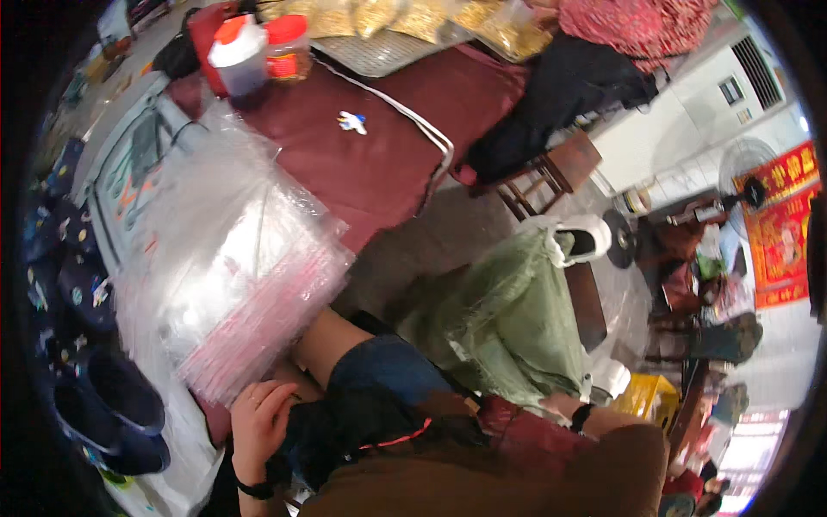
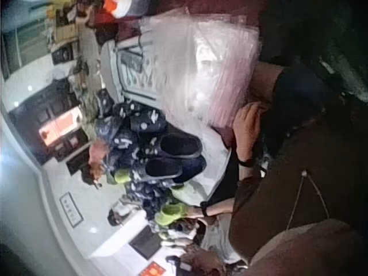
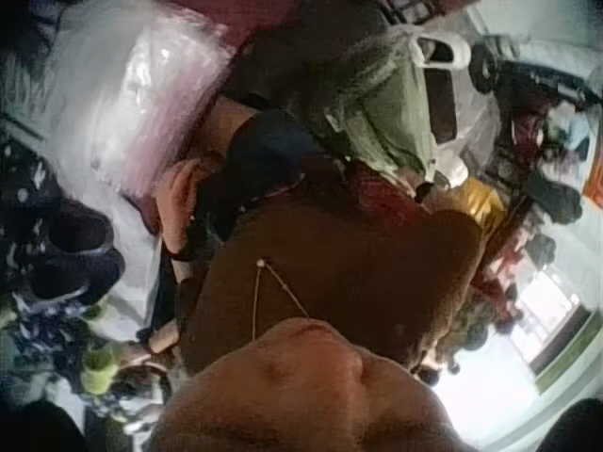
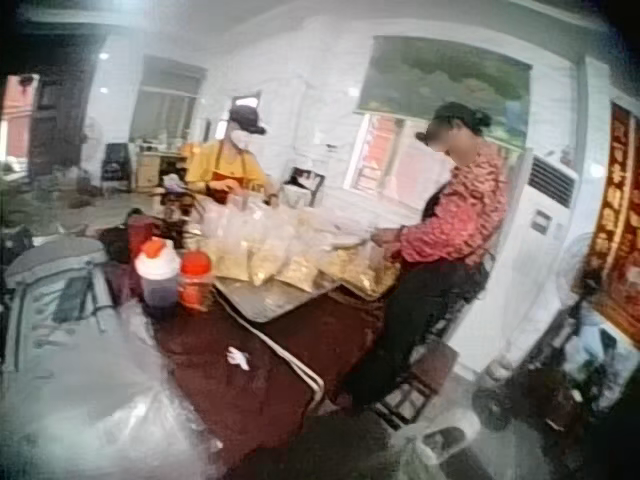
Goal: Packaging finished shoes into plastic bags and placing them into a larger collection sack.
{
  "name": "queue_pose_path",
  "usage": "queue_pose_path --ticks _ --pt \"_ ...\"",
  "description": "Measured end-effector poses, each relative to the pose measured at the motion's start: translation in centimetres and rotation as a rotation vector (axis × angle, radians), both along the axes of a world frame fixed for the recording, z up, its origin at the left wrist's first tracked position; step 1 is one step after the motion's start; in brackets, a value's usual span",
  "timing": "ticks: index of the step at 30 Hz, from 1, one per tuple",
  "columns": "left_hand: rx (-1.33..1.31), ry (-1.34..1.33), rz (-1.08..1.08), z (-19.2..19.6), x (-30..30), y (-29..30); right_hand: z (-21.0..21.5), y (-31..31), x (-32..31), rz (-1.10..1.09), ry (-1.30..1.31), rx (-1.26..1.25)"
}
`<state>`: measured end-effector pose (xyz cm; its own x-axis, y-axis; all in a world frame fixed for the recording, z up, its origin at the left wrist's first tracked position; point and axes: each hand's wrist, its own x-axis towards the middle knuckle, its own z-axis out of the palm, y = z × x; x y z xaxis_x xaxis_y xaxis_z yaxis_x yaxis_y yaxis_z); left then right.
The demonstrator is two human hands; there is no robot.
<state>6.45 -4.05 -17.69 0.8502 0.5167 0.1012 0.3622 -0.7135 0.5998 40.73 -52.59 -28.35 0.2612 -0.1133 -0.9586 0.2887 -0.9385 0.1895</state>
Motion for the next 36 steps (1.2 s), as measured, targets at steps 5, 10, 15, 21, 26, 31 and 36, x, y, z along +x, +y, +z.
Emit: queue_pose_path --ticks 5,10,15,21,26,31,36 --pt "-0.018 -0.049 -0.057 -0.4 0.2 -0.3 -11.0 -13.5 5.1 0.244 -0.299 0.027" --pt "0.001 -0.049 0.015 -0.6 -1.1 -1.3 -11.4 -13.5 10.6 0.830 -0.230 0.094" --pt "-0.011 -0.061 0.032 -1.3 -1.4 -1.4 -11.2 -13.3 15.6 1.060 -0.328 -0.077" --pt "0.041 -0.038 0.062 -1.5 -2.1 -1.0 -9.2 -1.8 13.8 0.221 -0.503 0.026" --pt "0.005 -0.130 0.115 -0.4 -4.7 -2.4 -6.0 15.6 8.5 1.348 -0.402 0.094" --pt "-0.043 -0.154 0.337 -1.6 -9.8 -4.6 -4.1 30.7 2.1 0.840 -0.162 0.731" --pt "-0.234 0.026 0.655 -2.8 -15.6 -8.4 -11.0 35.0 -0.3 1.022 -0.326 0.829"
